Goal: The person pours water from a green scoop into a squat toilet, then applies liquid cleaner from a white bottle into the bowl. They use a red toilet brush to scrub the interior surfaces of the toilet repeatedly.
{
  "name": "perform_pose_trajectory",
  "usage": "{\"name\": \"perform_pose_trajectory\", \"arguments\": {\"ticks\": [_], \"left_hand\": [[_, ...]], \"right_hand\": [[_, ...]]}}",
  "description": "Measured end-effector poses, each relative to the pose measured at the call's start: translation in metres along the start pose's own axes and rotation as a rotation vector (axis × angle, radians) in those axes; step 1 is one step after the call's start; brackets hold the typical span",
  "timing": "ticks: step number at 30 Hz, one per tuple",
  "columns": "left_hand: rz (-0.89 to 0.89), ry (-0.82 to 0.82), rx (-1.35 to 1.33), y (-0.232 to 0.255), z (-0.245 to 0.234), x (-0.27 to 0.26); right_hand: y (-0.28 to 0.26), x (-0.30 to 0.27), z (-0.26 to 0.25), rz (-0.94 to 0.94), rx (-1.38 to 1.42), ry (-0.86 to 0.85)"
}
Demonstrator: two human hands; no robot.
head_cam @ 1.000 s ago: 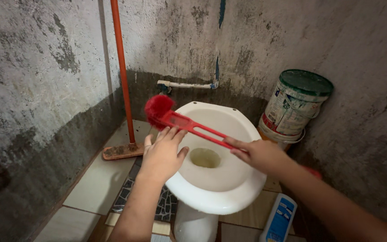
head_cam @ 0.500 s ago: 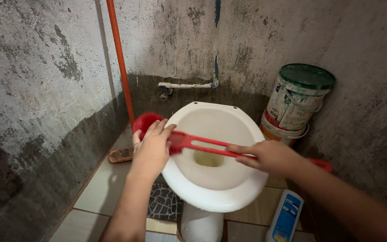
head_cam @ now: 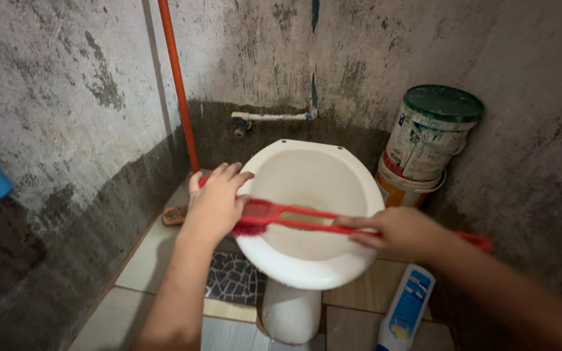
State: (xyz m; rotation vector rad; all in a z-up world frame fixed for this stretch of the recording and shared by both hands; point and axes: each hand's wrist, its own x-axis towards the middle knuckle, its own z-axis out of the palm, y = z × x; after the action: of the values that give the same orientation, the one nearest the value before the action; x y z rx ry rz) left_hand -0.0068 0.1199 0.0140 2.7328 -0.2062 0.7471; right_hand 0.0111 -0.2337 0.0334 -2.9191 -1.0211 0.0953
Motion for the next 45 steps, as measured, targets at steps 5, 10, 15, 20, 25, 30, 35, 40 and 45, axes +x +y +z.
{"name": "perform_pose_trajectory", "arguments": {"ticks": [5,10,15,20,25,30,35,40,45], "left_hand": [[-0.020,-0.028,0.046,-0.001,-0.007,0.000],[-0.028,-0.023,0.028,0.004,-0.012,-0.004],[-0.047,-0.030,0.004,0.013,-0.017,-0.003],[-0.058,-0.044,-0.006,0.022,-0.020,-0.001],[-0.013,-0.001,-0.012,0.027,-0.022,0.004],[-0.012,-0.055,-0.013,0.037,-0.020,0.005],[-0.004,-0.074,-0.027,0.050,-0.025,0.004],[0.009,-0.081,-0.029,0.055,-0.032,0.006],[0.049,-0.066,-0.062,0.065,-0.030,0.009]], "right_hand": [[-0.013,0.017,0.000,0.138,-0.072,0.144],[-0.033,0.013,0.015,0.071,0.042,0.120],[-0.005,-0.039,-0.006,-0.047,-0.039,0.034],[-0.002,-0.033,0.001,0.221,-0.029,-0.032],[0.014,-0.065,0.022,0.019,0.056,0.012],[0.050,-0.111,0.011,0.068,0.098,0.034],[0.042,-0.095,0.033,0.177,0.018,-0.003],[0.055,-0.131,0.051,0.246,0.187,-0.020],[0.051,-0.135,0.045,0.197,0.295,0.088]]}}
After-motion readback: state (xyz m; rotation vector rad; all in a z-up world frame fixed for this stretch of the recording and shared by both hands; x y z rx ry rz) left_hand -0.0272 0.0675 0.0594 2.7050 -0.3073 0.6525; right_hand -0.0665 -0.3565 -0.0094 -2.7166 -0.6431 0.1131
